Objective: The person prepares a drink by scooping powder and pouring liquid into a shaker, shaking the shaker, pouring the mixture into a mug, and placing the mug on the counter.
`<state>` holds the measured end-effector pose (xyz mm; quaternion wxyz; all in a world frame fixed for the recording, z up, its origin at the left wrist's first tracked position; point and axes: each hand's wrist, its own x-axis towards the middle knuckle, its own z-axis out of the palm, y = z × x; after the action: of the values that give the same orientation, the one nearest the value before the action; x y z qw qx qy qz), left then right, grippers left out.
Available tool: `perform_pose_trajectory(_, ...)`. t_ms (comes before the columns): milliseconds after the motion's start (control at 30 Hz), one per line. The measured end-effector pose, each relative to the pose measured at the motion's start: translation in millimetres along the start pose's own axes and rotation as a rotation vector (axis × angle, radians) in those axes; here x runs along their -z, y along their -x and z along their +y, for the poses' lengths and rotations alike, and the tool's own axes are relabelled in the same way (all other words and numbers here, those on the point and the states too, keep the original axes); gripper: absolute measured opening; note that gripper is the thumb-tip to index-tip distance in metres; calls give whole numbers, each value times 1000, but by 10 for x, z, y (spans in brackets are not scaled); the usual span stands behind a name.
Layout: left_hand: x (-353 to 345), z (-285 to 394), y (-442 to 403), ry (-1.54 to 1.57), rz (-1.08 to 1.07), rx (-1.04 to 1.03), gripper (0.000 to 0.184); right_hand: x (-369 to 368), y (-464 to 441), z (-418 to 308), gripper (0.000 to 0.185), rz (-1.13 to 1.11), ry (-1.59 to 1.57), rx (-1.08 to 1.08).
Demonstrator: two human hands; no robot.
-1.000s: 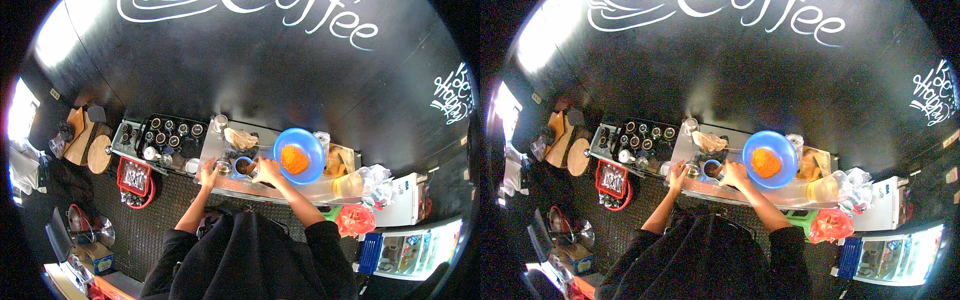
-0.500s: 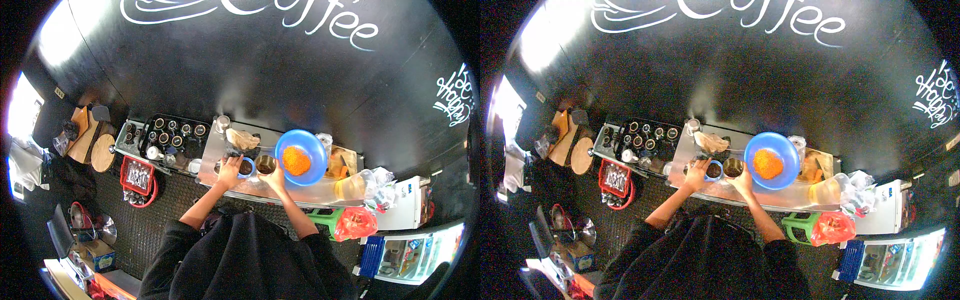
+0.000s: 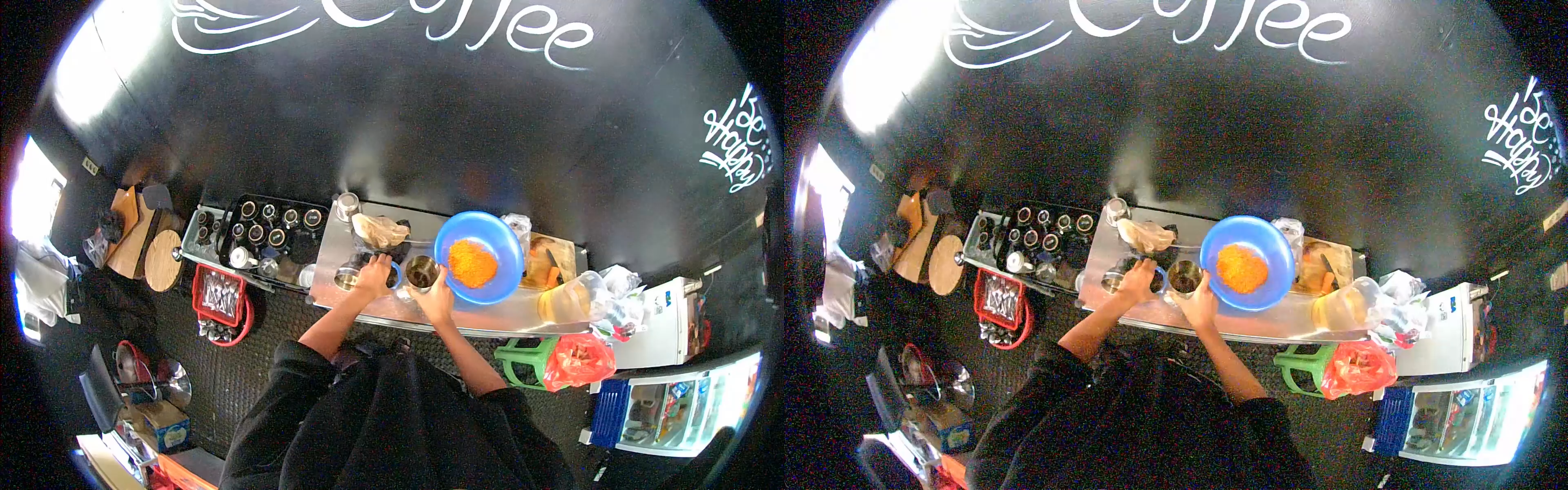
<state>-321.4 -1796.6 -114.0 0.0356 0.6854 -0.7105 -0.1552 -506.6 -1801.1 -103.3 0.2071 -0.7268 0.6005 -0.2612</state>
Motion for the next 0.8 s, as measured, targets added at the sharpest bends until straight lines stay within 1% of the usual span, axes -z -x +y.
perform_pose_trajectory(33, -26, -8, -14, 16, -3, -7, 83, 22, 8, 31, 98, 2, 0, -2)
perform_pose_trajectory(67, -52, -11, -29, 16, -2, -9, 83, 51, 12, 66, 100, -60, 8, -26)
perform_pose_trajectory(100, -64, -10, -39, 31, 29, -16, 79, 84, 8, 88, 101, -122, 15, -48)
perform_pose_trajectory(133, -76, -13, -38, 46, 61, -22, 76, 116, 14, 107, 101, -121, 15, -45)
perform_pose_trajectory(200, -71, 3, 3, 68, 75, -19, 78, 169, 38, 150, 99, -120, 3, 0)
perform_pose_trajectory(233, -54, 29, 43, 71, 125, -8, 80, 193, 57, 175, 99, -120, 3, 4)
perform_pose_trajectory(267, -39, 53, 77, 75, 174, 6, 83, 217, 85, 205, 93, -10, -32, 121)
perform_pose_trajectory(300, -4, 66, 101, 75, 177, 11, 83, 250, 102, 209, 88, 100, -69, 239)
perform_pose_trajectory(333, 37, 66, 123, 130, 176, 7, 85, 282, 118, 212, 88, 95, -73, 244)
perform_pose_trajectory(400, 146, 80, 201, 184, 177, 14, 87, 353, 169, 199, 69, 192, -242, 378)
perform_pose_trajectory(433, 214, 102, 243, 191, 194, 15, 86, 379, 188, 187, 69, 185, -248, 385)
perform_pose_trajectory(500, 347, 139, 327, 198, 216, 29, 85, 431, 216, 139, 60, 24, -288, 377)
perform_pose_trajectory(533, 410, 146, 371, 190, 248, 5, 85, 489, 213, 36, 60, 15, -293, 387)
perform_pose_trajectory(600, 570, 176, 492, 180, 287, 0, 84, 551, 176, -190, 53, -201, -483, 411)
perform_pose_trajectory(633, 696, 214, 577, 170, 295, -8, 83, 533, 146, -268, 67, -295, -532, 432)
perform_pose_trajectory(667, 828, 247, 669, 160, 303, -16, 82, 511, 105, -355, 67, -309, -539, 446)
perform_pose_trajectory(733, 1111, 307, 879, 159, 335, -13, 79, 509, 50, -582, 84, -344, -646, 598)
perform_pose_trajectory(767, 1227, 322, 978, 190, 368, -36, 78, 511, 44, -669, 98, -400, -630, 574)
perform_pose_trajectory(800, 1335, 331, 1078, 220, 401, -59, 78, 528, 24, -773, 98, -415, -637, 591)
